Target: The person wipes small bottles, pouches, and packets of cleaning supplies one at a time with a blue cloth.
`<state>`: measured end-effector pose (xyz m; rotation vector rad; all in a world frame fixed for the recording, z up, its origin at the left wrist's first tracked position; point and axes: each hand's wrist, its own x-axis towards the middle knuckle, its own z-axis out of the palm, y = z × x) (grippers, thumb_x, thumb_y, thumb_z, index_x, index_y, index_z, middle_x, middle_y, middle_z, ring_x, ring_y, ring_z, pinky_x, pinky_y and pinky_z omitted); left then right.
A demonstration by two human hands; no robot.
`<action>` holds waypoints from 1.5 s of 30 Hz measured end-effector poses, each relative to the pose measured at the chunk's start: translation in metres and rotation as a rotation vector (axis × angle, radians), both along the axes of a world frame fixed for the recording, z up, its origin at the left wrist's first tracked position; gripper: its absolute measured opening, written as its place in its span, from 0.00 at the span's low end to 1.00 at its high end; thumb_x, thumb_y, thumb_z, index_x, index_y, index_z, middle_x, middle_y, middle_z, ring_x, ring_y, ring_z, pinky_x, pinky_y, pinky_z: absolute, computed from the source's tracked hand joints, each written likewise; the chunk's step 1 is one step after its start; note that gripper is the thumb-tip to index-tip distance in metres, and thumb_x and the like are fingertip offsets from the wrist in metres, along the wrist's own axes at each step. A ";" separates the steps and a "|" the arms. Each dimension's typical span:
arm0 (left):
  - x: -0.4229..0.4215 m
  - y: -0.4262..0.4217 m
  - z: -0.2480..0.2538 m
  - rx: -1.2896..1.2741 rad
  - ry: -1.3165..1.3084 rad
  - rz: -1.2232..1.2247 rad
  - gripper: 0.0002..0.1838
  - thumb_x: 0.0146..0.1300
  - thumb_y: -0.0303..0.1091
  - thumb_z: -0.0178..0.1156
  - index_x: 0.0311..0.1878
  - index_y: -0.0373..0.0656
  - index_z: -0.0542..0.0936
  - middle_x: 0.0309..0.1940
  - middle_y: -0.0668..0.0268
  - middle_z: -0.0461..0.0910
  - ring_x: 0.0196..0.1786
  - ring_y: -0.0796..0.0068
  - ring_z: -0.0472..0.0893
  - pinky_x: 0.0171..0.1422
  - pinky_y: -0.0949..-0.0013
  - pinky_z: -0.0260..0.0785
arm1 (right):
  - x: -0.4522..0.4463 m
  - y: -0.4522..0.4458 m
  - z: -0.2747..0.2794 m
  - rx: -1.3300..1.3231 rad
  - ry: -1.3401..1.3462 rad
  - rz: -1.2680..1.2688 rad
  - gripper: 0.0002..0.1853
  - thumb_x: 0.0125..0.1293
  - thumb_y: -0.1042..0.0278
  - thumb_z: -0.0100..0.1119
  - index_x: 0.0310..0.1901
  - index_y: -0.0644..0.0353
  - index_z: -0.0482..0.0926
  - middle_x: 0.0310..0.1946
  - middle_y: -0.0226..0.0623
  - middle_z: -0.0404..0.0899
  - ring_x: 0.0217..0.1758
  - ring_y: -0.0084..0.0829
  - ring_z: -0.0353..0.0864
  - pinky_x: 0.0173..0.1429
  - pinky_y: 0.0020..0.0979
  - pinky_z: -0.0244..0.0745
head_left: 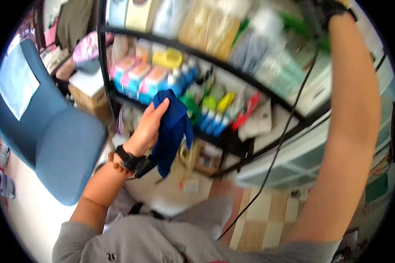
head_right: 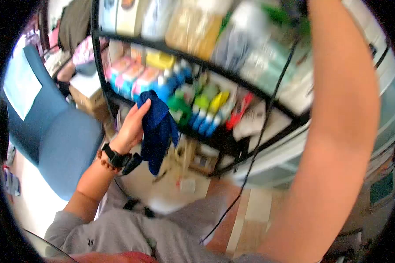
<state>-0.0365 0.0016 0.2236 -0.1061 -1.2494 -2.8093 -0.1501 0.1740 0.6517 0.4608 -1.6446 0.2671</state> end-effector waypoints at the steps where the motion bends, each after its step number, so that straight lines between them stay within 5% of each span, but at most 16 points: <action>1: -0.014 0.000 0.021 0.021 0.093 0.040 0.12 0.72 0.40 0.50 0.48 0.41 0.74 0.38 0.68 0.80 0.41 0.77 0.79 0.49 0.70 0.72 | -0.049 0.006 0.036 -0.022 0.117 -0.070 0.24 0.50 0.54 0.63 0.45 0.64 0.76 0.39 0.53 0.81 0.45 0.47 0.80 0.52 0.40 0.73; 3: -0.011 0.001 0.049 0.079 0.202 0.094 0.15 0.72 0.40 0.51 0.54 0.40 0.73 0.45 0.68 0.79 0.47 0.77 0.78 0.54 0.71 0.71 | -0.007 -0.002 0.032 -0.007 -0.260 0.187 0.29 0.46 0.52 0.68 0.47 0.63 0.77 0.46 0.52 0.80 0.52 0.44 0.78 0.62 0.41 0.66; 7: 0.019 -0.014 0.051 -0.003 0.161 0.162 0.17 0.71 0.39 0.51 0.56 0.38 0.72 0.48 0.67 0.78 0.48 0.77 0.78 0.56 0.72 0.70 | -0.060 -0.002 0.063 0.098 -0.255 0.195 0.52 0.41 0.47 0.74 0.65 0.65 0.60 0.54 0.53 0.73 0.52 0.42 0.77 0.55 0.33 0.73; 14: 0.043 -0.037 0.023 0.044 0.073 0.206 0.14 0.71 0.36 0.51 0.55 0.40 0.73 0.48 0.67 0.78 0.49 0.76 0.78 0.57 0.69 0.70 | -0.053 -0.018 0.063 -0.023 -0.260 0.143 0.49 0.38 0.48 0.75 0.62 0.69 0.68 0.56 0.52 0.73 0.54 0.41 0.77 0.57 0.34 0.72; 19: 0.048 -0.040 0.008 0.095 0.071 0.194 0.15 0.71 0.36 0.51 0.57 0.40 0.71 0.48 0.67 0.78 0.48 0.76 0.78 0.55 0.70 0.71 | -0.027 -0.017 0.062 -0.473 -0.380 0.794 0.48 0.42 0.58 0.77 0.62 0.75 0.61 0.54 0.56 0.71 0.52 0.45 0.77 0.45 0.44 0.82; 22: 0.053 -0.042 0.006 0.116 0.068 0.183 0.15 0.71 0.36 0.51 0.57 0.40 0.71 0.48 0.67 0.78 0.49 0.76 0.78 0.56 0.70 0.71 | -0.020 -0.009 0.077 -0.567 -0.305 0.929 0.41 0.44 0.59 0.76 0.56 0.74 0.66 0.49 0.52 0.72 0.48 0.44 0.79 0.45 0.47 0.83; 27: 0.050 -0.036 -0.004 0.090 0.066 0.150 0.16 0.71 0.36 0.51 0.57 0.39 0.71 0.49 0.66 0.78 0.49 0.75 0.78 0.56 0.69 0.71 | 0.002 0.019 0.100 -0.606 -0.289 1.114 0.32 0.48 0.60 0.74 0.49 0.72 0.70 0.48 0.49 0.71 0.46 0.41 0.77 0.43 0.46 0.85; 29: 0.052 -0.028 -0.001 0.057 0.046 0.172 0.17 0.71 0.36 0.52 0.58 0.39 0.71 0.48 0.66 0.78 0.48 0.76 0.79 0.55 0.70 0.72 | 0.016 0.042 0.100 -0.428 -0.346 1.193 0.32 0.50 0.67 0.72 0.56 0.67 0.68 0.50 0.43 0.70 0.50 0.40 0.75 0.53 0.41 0.81; 33: 0.049 -0.013 -0.004 0.032 0.025 0.116 0.17 0.71 0.37 0.51 0.57 0.39 0.71 0.49 0.66 0.78 0.49 0.76 0.79 0.54 0.71 0.73 | 0.084 0.048 0.032 -0.080 -0.435 1.012 0.31 0.66 0.42 0.48 0.57 0.63 0.68 0.55 0.43 0.72 0.60 0.38 0.70 0.64 0.43 0.61; 34: 0.047 -0.010 -0.007 0.019 0.022 0.078 0.17 0.71 0.38 0.51 0.58 0.39 0.70 0.49 0.66 0.78 0.49 0.76 0.79 0.54 0.71 0.73 | 0.089 0.065 0.024 0.020 -0.535 1.056 0.32 0.67 0.49 0.49 0.66 0.59 0.56 0.63 0.46 0.61 0.68 0.43 0.59 0.74 0.49 0.52; 35: 0.047 -0.006 -0.008 0.007 0.019 0.038 0.17 0.72 0.38 0.50 0.58 0.39 0.70 0.49 0.65 0.78 0.49 0.76 0.79 0.54 0.71 0.73 | 0.107 0.056 -0.019 0.016 -0.471 1.036 0.39 0.64 0.33 0.41 0.61 0.63 0.62 0.55 0.50 0.68 0.60 0.43 0.67 0.65 0.47 0.64; 37: 0.052 0.008 -0.006 0.029 0.009 0.033 0.19 0.73 0.41 0.47 0.59 0.39 0.70 0.50 0.64 0.78 0.50 0.74 0.79 0.56 0.69 0.72 | 0.115 0.090 -0.037 -0.122 -1.372 1.712 0.35 0.58 0.45 0.47 0.53 0.75 0.67 0.49 0.56 0.71 0.55 0.49 0.73 0.59 0.53 0.71; 38: 0.053 0.011 -0.013 0.003 0.048 -0.007 0.22 0.73 0.44 0.45 0.61 0.38 0.67 0.53 0.62 0.76 0.54 0.71 0.76 0.61 0.66 0.67 | 0.124 0.109 -0.080 0.183 -0.767 0.968 0.28 0.61 0.55 0.53 0.57 0.69 0.68 0.53 0.50 0.72 0.56 0.40 0.74 0.60 0.43 0.71; 40: 0.055 0.022 -0.020 -0.025 0.187 -0.069 0.28 0.73 0.49 0.42 0.66 0.38 0.62 0.59 0.59 0.71 0.60 0.67 0.72 0.67 0.63 0.62 | 0.133 0.129 -0.168 0.260 -0.409 0.392 0.26 0.61 0.64 0.60 0.61 0.63 0.70 0.58 0.44 0.73 0.57 0.31 0.75 0.62 0.33 0.70; 43: 0.068 0.038 -0.027 -0.134 0.274 -0.169 0.41 0.69 0.59 0.45 0.74 0.41 0.47 0.69 0.58 0.59 0.68 0.67 0.64 0.72 0.62 0.56 | 0.140 0.112 -0.281 0.083 -0.756 0.775 0.37 0.52 0.54 0.66 0.61 0.66 0.70 0.59 0.45 0.71 0.59 0.32 0.73 0.65 0.34 0.66; 45: 0.072 0.056 -0.029 -0.295 0.359 -0.142 0.42 0.67 0.59 0.47 0.74 0.42 0.46 0.70 0.59 0.57 0.69 0.66 0.62 0.73 0.61 0.52 | 0.156 0.105 -0.354 0.094 -0.815 0.703 0.42 0.35 0.60 0.76 0.57 0.64 0.73 0.54 0.46 0.72 0.58 0.41 0.73 0.63 0.39 0.68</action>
